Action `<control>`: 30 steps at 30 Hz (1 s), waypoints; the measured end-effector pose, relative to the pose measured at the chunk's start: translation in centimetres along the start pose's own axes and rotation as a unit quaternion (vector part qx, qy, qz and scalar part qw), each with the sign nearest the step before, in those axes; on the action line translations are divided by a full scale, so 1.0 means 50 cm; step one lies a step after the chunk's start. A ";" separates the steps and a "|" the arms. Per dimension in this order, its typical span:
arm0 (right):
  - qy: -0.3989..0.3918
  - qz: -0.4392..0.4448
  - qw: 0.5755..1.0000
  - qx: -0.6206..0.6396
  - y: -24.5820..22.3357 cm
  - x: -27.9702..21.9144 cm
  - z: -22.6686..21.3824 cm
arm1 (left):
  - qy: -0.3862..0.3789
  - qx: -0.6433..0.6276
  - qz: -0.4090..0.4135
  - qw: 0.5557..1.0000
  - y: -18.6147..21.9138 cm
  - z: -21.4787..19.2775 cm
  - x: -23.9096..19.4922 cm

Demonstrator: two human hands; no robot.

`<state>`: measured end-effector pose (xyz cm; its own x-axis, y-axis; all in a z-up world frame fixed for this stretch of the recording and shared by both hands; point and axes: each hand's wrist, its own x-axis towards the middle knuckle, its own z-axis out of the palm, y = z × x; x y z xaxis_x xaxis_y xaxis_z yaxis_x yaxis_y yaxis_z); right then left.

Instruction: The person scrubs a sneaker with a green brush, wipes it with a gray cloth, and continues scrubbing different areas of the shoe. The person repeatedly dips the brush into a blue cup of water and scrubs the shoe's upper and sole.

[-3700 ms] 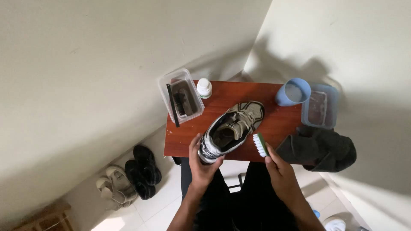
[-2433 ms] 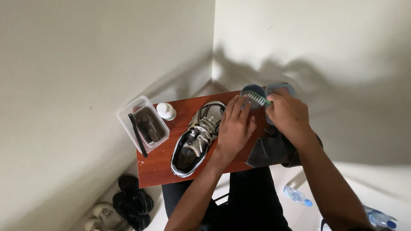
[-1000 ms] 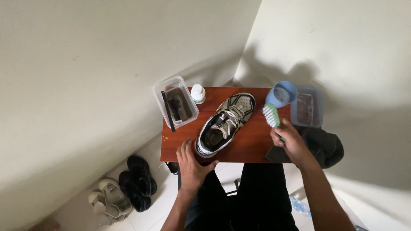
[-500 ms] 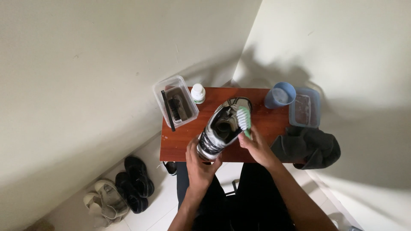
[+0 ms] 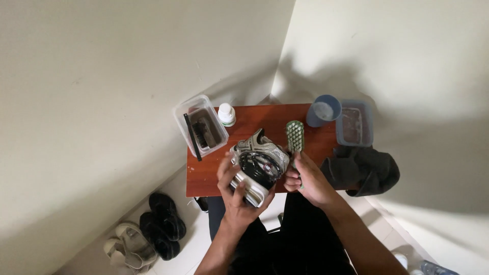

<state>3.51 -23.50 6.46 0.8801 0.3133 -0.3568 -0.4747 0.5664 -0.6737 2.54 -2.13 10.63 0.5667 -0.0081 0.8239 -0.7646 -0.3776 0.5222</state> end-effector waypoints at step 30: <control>0.105 -0.295 0.413 -0.855 -0.152 -0.145 0.126 | -0.043 0.091 -0.023 0.995 0.012 0.029 0.007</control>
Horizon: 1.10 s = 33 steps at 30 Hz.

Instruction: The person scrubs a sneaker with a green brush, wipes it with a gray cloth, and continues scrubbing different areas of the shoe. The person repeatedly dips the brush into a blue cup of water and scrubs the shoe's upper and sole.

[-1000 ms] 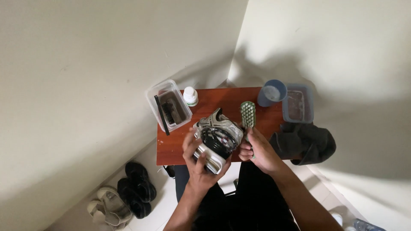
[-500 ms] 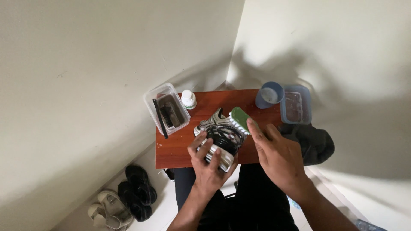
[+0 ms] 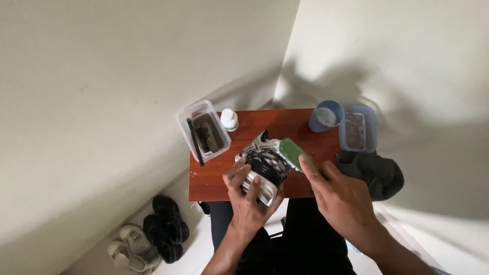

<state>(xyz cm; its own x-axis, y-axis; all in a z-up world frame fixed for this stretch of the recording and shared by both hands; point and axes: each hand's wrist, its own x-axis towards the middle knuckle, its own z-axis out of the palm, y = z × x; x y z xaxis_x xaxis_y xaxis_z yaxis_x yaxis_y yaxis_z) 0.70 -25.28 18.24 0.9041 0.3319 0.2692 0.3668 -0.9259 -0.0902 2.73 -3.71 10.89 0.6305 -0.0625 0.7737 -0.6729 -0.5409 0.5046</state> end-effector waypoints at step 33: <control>-0.126 -0.016 0.990 -0.066 0.029 0.047 -0.092 | -0.065 0.006 0.113 0.991 0.021 0.019 -0.018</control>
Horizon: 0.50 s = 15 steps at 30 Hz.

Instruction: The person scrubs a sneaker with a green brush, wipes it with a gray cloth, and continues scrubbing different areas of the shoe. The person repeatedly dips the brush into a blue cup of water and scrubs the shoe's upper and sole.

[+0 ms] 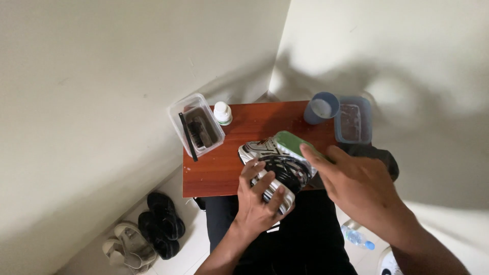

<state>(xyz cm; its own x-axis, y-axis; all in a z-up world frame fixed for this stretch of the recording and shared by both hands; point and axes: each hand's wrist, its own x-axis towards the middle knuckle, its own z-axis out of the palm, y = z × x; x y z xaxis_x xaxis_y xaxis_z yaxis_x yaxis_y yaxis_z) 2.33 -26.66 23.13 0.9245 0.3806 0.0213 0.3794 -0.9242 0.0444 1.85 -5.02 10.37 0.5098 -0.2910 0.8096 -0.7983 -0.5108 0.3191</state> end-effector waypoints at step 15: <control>0.136 0.043 0.978 0.154 -0.022 -0.025 0.117 | 0.056 -0.029 -0.054 0.997 -0.008 -0.018 0.008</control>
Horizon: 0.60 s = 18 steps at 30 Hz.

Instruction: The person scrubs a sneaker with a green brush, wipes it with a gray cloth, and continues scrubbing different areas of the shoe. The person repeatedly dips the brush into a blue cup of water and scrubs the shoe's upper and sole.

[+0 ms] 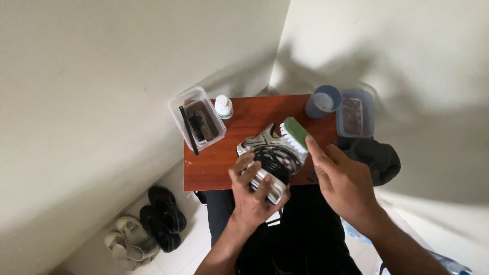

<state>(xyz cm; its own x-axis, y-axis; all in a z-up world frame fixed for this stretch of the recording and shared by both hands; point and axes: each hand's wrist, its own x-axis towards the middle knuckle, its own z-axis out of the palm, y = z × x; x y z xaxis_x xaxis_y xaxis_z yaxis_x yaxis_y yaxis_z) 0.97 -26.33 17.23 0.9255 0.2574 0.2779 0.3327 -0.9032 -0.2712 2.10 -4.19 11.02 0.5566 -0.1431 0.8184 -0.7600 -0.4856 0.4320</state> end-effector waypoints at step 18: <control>-0.017 -0.019 0.999 -0.022 -0.053 -0.071 -0.004 | 0.039 -0.008 -0.082 0.996 -0.007 -0.011 -0.003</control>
<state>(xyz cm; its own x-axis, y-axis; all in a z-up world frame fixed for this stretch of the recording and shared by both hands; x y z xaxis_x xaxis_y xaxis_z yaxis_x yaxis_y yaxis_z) -3.22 -24.91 17.15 0.9185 0.3021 0.2552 0.3595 -0.9069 -0.2200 2.11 -3.53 10.97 0.6466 0.0058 0.7628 -0.6664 -0.4823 0.5686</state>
